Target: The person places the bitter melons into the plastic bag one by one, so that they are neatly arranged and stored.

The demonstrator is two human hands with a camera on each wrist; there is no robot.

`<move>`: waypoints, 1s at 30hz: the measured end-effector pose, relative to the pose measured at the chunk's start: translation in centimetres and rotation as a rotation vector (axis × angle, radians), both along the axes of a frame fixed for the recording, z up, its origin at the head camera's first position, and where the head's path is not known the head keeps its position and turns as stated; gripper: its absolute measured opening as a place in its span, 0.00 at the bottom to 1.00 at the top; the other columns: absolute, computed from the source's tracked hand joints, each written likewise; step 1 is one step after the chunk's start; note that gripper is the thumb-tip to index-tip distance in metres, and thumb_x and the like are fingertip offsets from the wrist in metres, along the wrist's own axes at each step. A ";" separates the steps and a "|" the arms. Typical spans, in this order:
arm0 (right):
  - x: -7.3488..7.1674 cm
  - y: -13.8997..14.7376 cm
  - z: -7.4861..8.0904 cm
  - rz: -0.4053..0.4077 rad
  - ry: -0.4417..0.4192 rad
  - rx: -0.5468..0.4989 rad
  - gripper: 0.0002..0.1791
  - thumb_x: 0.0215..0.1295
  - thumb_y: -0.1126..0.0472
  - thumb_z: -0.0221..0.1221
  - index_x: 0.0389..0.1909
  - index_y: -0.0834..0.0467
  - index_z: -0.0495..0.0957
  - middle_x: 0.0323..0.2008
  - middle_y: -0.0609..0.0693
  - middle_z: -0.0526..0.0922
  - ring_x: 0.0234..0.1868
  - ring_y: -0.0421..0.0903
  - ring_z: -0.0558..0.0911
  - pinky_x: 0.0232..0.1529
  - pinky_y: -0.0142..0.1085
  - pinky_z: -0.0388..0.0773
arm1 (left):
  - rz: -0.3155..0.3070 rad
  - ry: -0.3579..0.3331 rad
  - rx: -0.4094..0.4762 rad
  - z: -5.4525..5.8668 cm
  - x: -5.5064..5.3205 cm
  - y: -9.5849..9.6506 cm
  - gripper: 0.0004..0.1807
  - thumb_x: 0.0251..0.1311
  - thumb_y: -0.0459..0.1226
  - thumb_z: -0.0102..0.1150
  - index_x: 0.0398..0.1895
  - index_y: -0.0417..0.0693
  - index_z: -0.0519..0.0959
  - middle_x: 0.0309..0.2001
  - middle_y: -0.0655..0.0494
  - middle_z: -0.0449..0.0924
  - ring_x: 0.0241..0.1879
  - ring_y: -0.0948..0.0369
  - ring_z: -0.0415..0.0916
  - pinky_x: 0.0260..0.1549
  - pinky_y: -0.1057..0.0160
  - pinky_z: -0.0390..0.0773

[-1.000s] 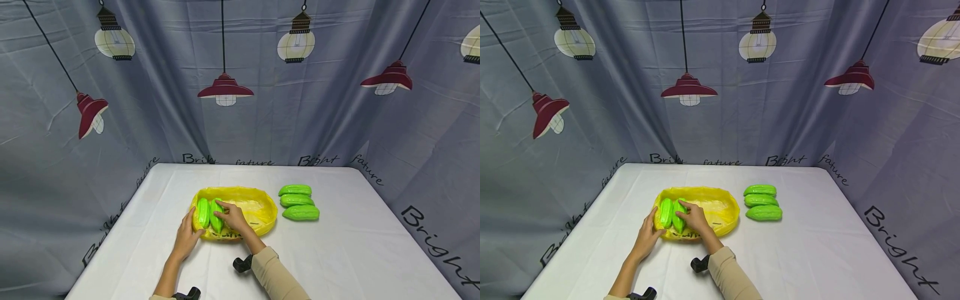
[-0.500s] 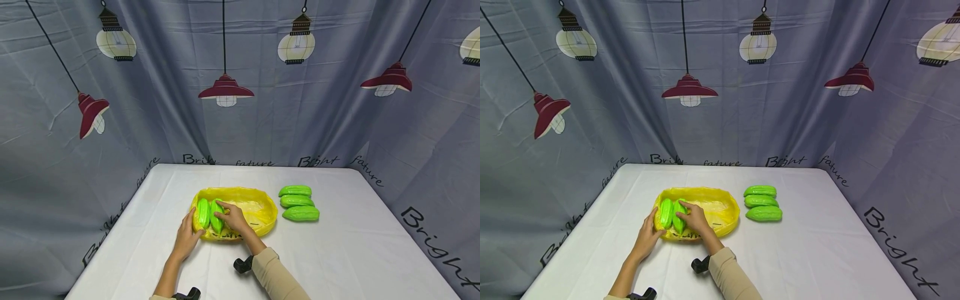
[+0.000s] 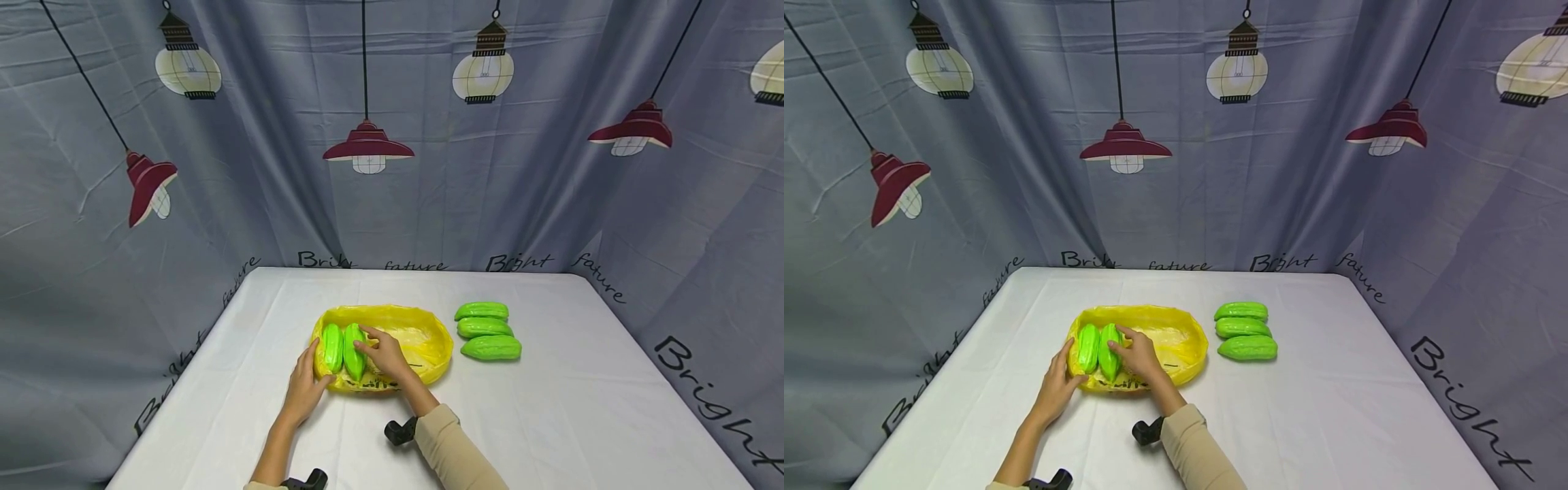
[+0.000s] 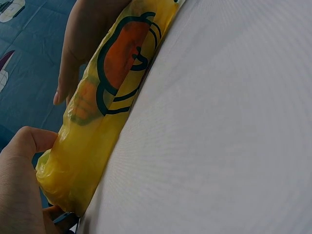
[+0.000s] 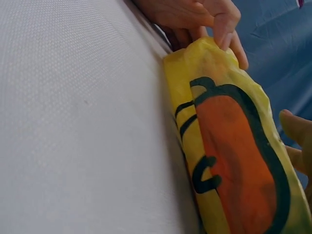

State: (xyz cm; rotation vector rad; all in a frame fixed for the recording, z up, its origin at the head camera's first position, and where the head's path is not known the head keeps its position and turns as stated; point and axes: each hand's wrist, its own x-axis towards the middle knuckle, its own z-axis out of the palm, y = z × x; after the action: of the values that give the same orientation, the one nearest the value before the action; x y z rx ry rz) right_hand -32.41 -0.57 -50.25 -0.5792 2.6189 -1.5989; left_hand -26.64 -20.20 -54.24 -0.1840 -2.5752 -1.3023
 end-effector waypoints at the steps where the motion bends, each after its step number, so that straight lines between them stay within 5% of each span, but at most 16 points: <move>1: 0.0 0.1 0.0 -0.005 -0.006 -0.005 0.28 0.64 0.49 0.54 0.63 0.57 0.68 0.57 0.61 0.72 0.45 0.56 0.78 0.38 0.43 0.78 | 0.000 -0.003 0.003 0.0 0.0 0.0 0.45 0.51 0.39 0.58 0.72 0.51 0.47 0.67 0.39 0.51 0.63 0.38 0.52 0.58 0.36 0.52; 11: 0.3 1.5 1.6 -0.048 -0.039 -0.093 0.27 0.64 0.46 0.53 0.61 0.53 0.70 0.54 0.59 0.74 0.46 0.54 0.75 0.38 0.42 0.76 | 0.001 -0.024 -0.002 0.2 0.2 -0.1 0.45 0.53 0.40 0.59 0.72 0.53 0.46 0.67 0.39 0.51 0.63 0.37 0.52 0.57 0.35 0.52; 22: 1.6 5.0 6.4 -0.005 0.054 -0.201 0.22 0.65 0.50 0.54 0.57 0.54 0.74 0.52 0.52 0.77 0.49 0.50 0.75 0.49 0.46 0.71 | -0.015 -0.032 0.009 0.3 0.0 -0.1 0.45 0.54 0.40 0.57 0.73 0.55 0.45 0.69 0.41 0.48 0.65 0.40 0.47 0.58 0.35 0.49; 27: 2.8 8.3 9.8 -0.010 0.080 -0.220 0.19 0.66 0.59 0.53 0.55 0.64 0.73 0.53 0.61 0.75 0.51 0.55 0.74 0.52 0.49 0.70 | -0.013 -0.019 0.005 0.1 0.0 -0.1 0.45 0.53 0.40 0.57 0.73 0.53 0.46 0.68 0.41 0.49 0.65 0.40 0.48 0.58 0.35 0.50; 30: 2.3 10.7 9.9 -0.055 0.115 -0.199 0.19 0.67 0.60 0.53 0.55 0.65 0.73 0.54 0.61 0.75 0.52 0.55 0.73 0.52 0.47 0.70 | -0.012 -0.014 0.010 0.1 0.0 0.0 0.45 0.53 0.39 0.58 0.72 0.53 0.46 0.68 0.40 0.49 0.65 0.40 0.49 0.58 0.35 0.50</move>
State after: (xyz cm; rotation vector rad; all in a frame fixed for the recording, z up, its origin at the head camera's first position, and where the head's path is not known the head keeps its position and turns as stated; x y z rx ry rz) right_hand -30.07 10.15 -40.31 -0.6302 2.5931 -1.9133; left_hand -26.59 -20.21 -54.18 -0.1898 -2.5833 -1.3251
